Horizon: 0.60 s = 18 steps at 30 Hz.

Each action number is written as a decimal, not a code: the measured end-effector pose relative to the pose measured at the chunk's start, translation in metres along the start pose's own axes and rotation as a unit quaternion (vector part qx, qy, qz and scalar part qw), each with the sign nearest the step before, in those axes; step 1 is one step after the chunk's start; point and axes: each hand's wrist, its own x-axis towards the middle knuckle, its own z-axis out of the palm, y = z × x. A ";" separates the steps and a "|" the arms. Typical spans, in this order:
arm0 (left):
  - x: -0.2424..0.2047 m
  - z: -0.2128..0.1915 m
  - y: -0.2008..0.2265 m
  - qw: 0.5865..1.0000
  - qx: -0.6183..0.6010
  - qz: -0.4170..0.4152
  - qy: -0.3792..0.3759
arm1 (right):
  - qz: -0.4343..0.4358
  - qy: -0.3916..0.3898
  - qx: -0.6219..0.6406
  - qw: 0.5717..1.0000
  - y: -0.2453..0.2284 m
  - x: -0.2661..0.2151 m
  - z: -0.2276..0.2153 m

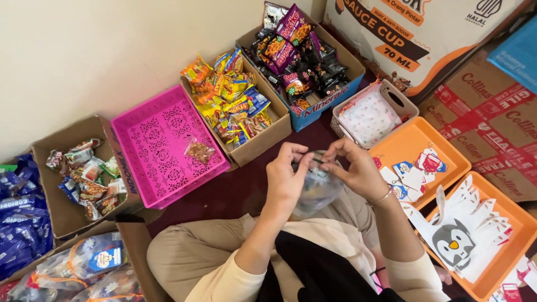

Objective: Packing various snack items and small toys into small plastic gift bags from several storage boxes while sitting on the floor.

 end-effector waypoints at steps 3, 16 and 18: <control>-0.001 0.000 -0.001 1.000 0.002 -0.006 0.013 | -0.019 0.006 -0.103 0.994 -0.014 -0.006 -0.005; 0.006 0.025 -0.064 0.976 -0.153 -0.095 -0.121 | -0.154 0.039 -0.124 0.980 -0.005 0.004 0.000; 0.005 0.027 -0.060 0.972 -0.185 -0.099 -0.105 | -0.131 0.016 -0.083 0.988 -0.005 0.003 0.002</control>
